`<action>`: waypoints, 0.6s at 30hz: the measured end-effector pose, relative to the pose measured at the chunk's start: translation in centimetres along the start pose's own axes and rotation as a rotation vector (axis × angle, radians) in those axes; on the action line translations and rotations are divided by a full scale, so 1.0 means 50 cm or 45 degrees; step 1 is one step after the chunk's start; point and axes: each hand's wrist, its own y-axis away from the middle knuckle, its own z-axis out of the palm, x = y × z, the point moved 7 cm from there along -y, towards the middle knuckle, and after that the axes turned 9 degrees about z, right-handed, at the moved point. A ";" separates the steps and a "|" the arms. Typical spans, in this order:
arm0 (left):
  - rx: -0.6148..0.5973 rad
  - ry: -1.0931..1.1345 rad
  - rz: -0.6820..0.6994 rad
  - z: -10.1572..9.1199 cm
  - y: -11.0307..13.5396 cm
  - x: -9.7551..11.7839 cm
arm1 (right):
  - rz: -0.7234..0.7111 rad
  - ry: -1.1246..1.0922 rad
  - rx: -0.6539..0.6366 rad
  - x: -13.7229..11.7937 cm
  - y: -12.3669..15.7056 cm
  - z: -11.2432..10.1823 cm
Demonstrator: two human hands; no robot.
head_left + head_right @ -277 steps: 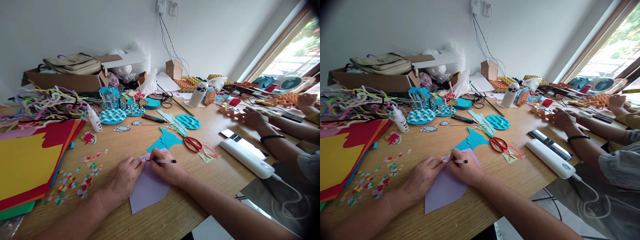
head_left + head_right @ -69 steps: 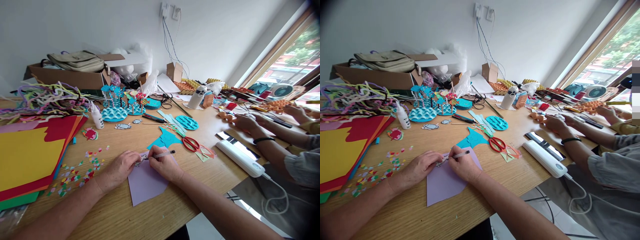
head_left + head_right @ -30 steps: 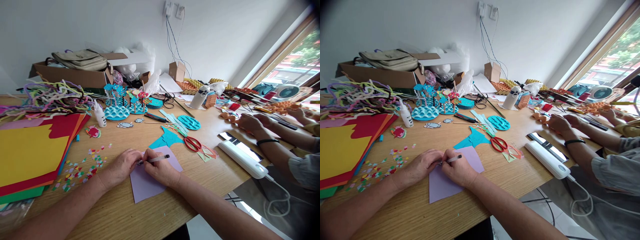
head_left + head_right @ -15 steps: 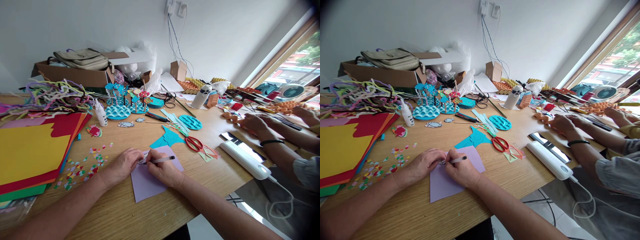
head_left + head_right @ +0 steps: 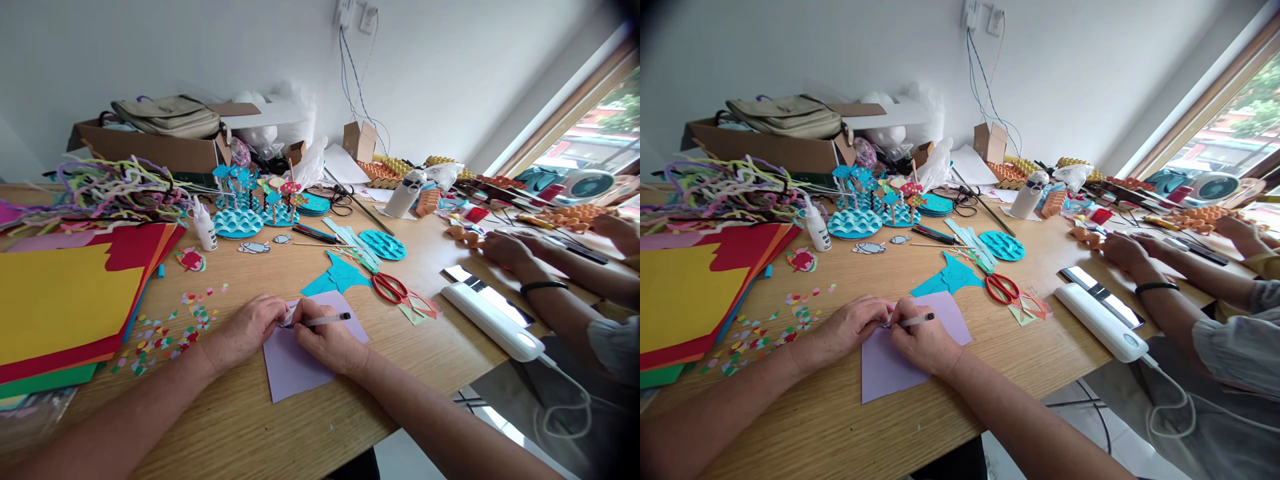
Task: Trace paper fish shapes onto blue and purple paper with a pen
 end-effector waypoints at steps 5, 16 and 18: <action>-0.012 0.024 -0.008 -0.002 -0.001 0.001 | -0.010 -0.030 -0.015 -0.006 -0.002 0.000; -0.019 0.069 -0.041 -0.002 -0.004 -0.005 | 0.049 -0.109 -0.093 -0.001 -0.013 0.000; -0.026 0.075 -0.046 -0.003 -0.004 -0.004 | 0.016 -0.109 -0.087 -0.003 -0.013 0.004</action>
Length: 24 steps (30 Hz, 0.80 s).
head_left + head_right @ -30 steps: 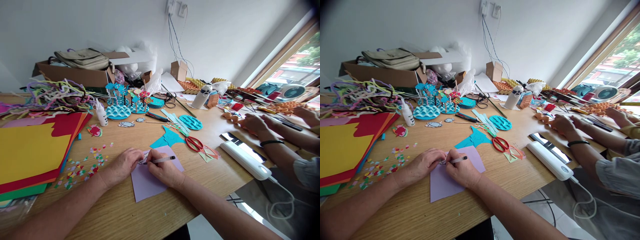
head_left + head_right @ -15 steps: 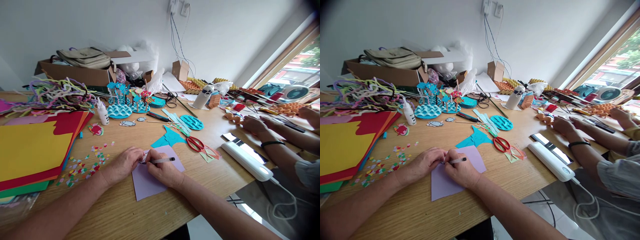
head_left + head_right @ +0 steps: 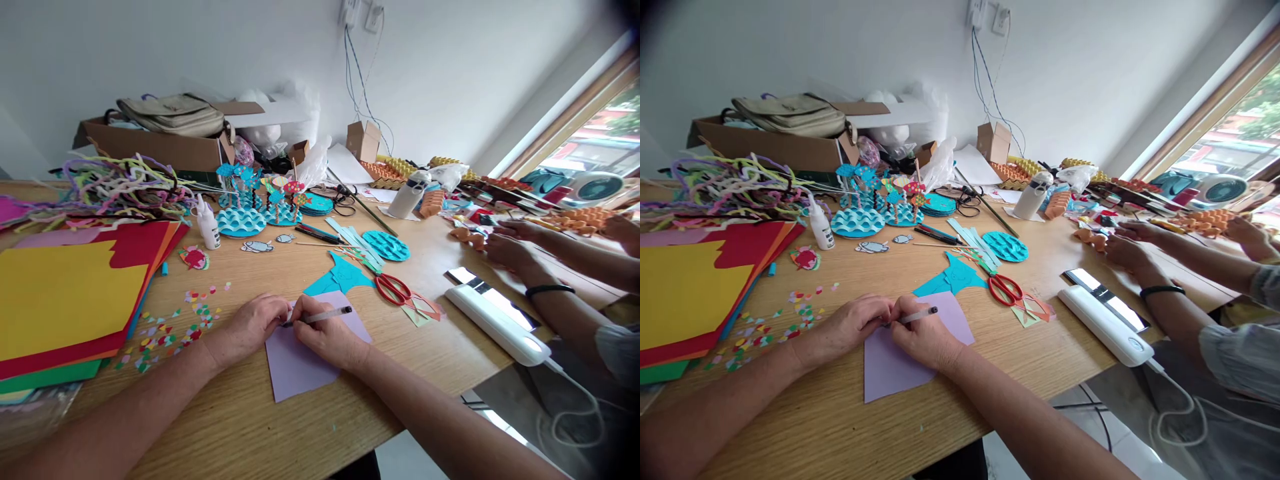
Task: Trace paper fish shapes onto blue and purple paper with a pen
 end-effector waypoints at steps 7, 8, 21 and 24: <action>-0.001 0.000 -0.015 0.001 -0.003 -0.001 | -0.006 -0.001 0.012 0.002 0.001 0.003; -0.002 0.003 -0.013 0.001 -0.003 -0.001 | -0.005 0.006 0.008 0.001 0.001 0.004; -0.002 0.024 -0.001 0.004 0.005 -0.008 | 0.013 0.097 -0.003 -0.003 0.000 -0.001; -0.004 0.017 -0.001 0.006 0.006 -0.011 | 0.015 0.110 0.016 0.006 0.002 -0.004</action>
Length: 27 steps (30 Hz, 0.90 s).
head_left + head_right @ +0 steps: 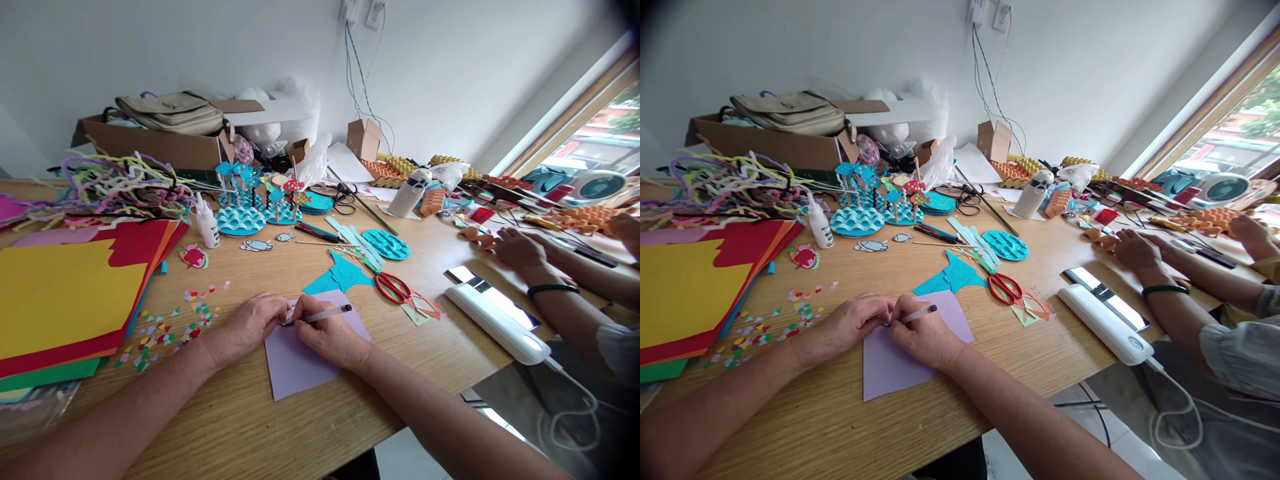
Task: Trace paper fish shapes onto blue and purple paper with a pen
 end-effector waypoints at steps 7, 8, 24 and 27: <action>-0.012 -0.014 0.002 -0.001 -0.002 0.002 | 0.017 -0.033 0.036 0.013 0.002 -0.005; -0.013 -0.017 0.001 -0.001 -0.002 0.002 | 0.018 -0.045 0.040 0.013 0.003 -0.006; -0.013 -0.030 0.005 0.000 -0.001 0.001 | 0.012 -0.045 0.065 0.010 0.004 -0.008; -0.012 -0.021 0.007 0.001 0.000 0.000 | 0.015 -0.013 0.068 0.008 0.002 -0.007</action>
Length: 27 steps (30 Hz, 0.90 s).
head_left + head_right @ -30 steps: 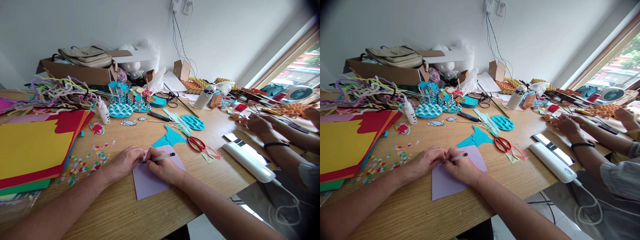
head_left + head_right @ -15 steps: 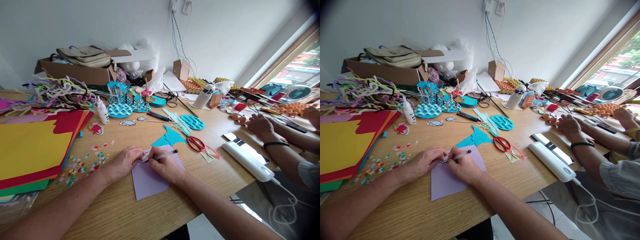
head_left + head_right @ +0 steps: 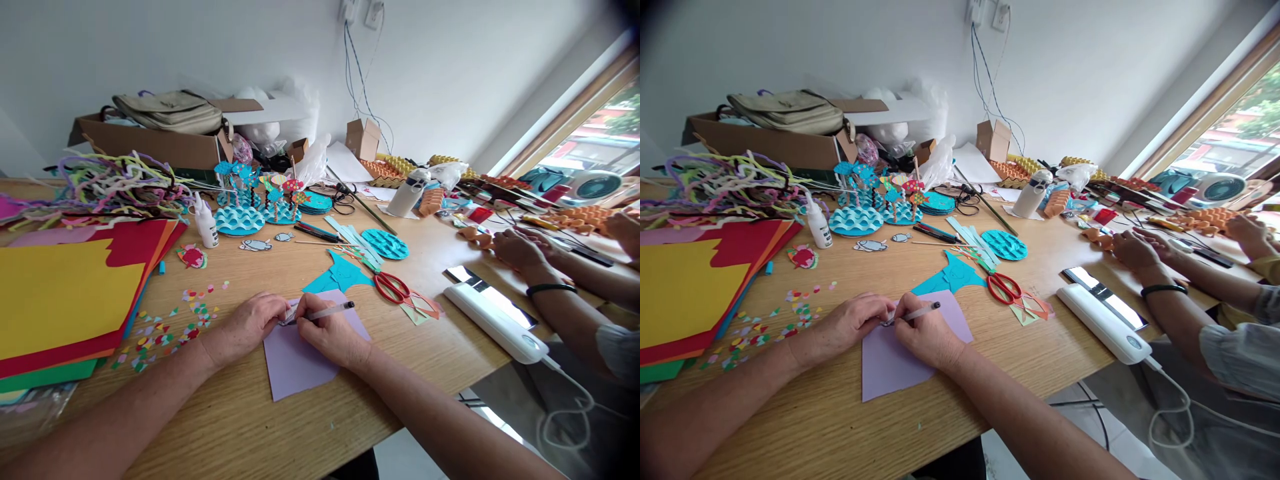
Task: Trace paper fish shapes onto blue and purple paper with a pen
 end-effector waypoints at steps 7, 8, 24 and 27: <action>0.019 0.001 -0.004 -0.004 -0.003 0.005 | 0.011 0.028 -0.010 -0.009 -0.003 0.006; 0.022 0.000 -0.002 -0.004 -0.002 0.005 | 0.019 -0.003 -0.023 -0.007 -0.002 0.004; 0.020 -0.028 0.025 -0.001 -0.002 0.000 | -0.130 0.366 0.047 -0.007 -0.003 -0.016; -0.019 -0.018 0.051 -0.006 -0.003 0.004 | -0.160 0.457 0.018 -0.006 -0.004 -0.004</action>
